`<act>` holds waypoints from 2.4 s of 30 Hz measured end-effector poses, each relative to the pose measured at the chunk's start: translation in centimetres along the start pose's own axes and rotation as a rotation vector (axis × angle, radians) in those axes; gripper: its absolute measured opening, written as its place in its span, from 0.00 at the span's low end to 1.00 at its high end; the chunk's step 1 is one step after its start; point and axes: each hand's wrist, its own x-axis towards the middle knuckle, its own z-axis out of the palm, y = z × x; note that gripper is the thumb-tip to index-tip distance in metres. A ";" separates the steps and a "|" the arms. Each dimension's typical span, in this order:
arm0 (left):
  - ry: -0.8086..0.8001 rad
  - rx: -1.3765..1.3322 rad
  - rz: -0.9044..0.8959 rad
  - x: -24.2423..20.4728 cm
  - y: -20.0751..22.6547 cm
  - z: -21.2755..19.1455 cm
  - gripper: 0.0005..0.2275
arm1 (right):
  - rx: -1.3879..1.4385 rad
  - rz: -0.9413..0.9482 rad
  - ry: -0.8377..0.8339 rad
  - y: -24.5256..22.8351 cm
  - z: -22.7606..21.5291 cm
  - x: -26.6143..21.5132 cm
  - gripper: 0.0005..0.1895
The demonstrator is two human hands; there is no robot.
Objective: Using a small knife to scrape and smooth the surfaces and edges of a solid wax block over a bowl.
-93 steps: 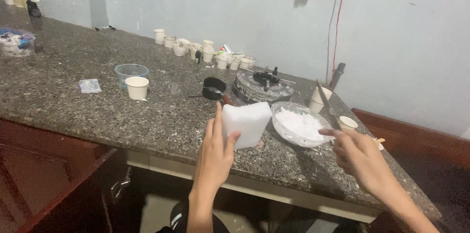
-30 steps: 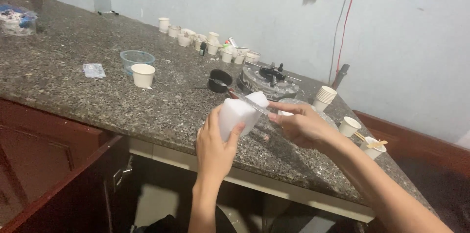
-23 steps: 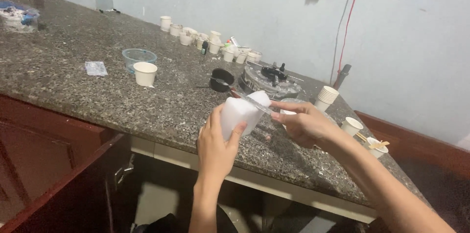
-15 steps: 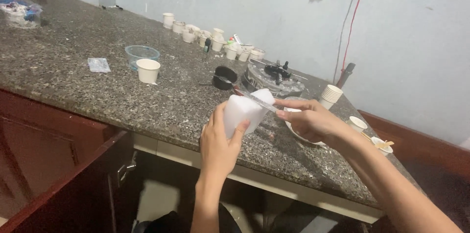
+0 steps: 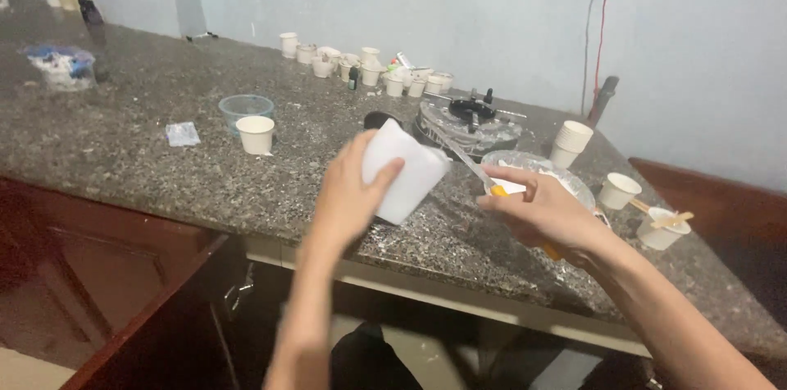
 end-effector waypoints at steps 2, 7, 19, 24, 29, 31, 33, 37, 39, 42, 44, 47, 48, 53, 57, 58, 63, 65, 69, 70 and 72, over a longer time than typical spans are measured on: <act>-0.106 0.121 0.024 1.3 1.4 -1.0 0.26 | 0.030 0.019 -0.007 0.2 0.3 -0.7 0.27; -0.374 0.471 0.128 2.8 3.7 -0.5 0.23 | 0.104 0.049 -0.009 3.7 1.4 0.0 0.18; -0.516 0.838 0.057 4.2 4.2 1.5 0.34 | -0.470 -0.021 0.017 3.2 4.2 -2.2 0.27; -0.281 0.771 -0.003 5.6 1.0 3.4 0.28 | -0.434 0.009 0.169 2.0 5.0 -2.8 0.30; -0.176 0.712 0.035 6.3 -0.3 4.1 0.26 | -0.410 -0.037 0.241 1.5 5.5 -2.8 0.30; -0.150 0.704 0.044 6.1 0.1 4.0 0.26 | -0.406 -0.051 0.248 0.4 6.0 -3.4 0.31; -0.142 0.699 0.036 5.7 1.1 3.8 0.25 | -0.411 -0.025 0.242 -0.8 6.8 -4.2 0.29; -0.139 0.706 0.041 5.6 1.2 3.8 0.24 | -0.490 -0.014 0.212 0.4 8.0 -3.2 0.29; -0.130 0.714 0.048 5.5 1.3 3.8 0.24 | -0.451 0.041 0.212 -0.5 8.3 -4.0 0.28; -0.130 0.708 0.046 5.7 1.3 3.7 0.24 | -0.509 0.023 0.253 0.4 9.5 -2.8 0.25; -0.140 0.715 0.048 5.5 1.8 3.3 0.23 | -0.480 0.017 0.256 -0.4 9.5 -3.3 0.25; -0.156 0.715 0.041 5.3 1.9 3.1 0.22 | -0.420 0.031 0.263 -0.2 10.2 -3.0 0.25; -0.162 0.708 0.036 5.3 1.8 3.1 0.21 | -0.388 0.052 0.271 0.1 10.5 -2.7 0.25; -0.168 0.732 0.037 5.0 2.3 2.9 0.21 | -0.384 0.034 0.279 1.1 11.1 -1.2 0.23; -0.183 0.736 0.023 4.8 2.6 2.6 0.19 | -0.384 -0.001 0.320 2.4 12.1 0.5 0.23; -0.185 0.737 0.023 4.9 2.5 2.7 0.19 | -0.382 0.001 0.320 2.5 12.1 0.6 0.23; -0.177 0.763 0.033 4.6 2.8 2.8 0.18 | -0.335 -0.030 0.341 3.3 12.5 2.0 0.22; -0.177 0.773 0.037 4.6 3.0 2.8 0.19 | -0.325 -0.038 0.338 2.8 12.1 1.7 0.22; -0.155 0.760 0.052 4.7 2.5 2.9 0.18 | -0.293 -0.021 0.284 1.3 11.2 0.4 0.23; -0.158 0.760 0.051 4.6 2.7 2.9 0.18 | -0.292 -0.018 0.283 1.3 11.3 0.0 0.23; -0.153 0.781 0.050 4.5 3.1 2.8 0.17 | -0.308 -0.018 0.275 1.3 11.3 -0.6 0.22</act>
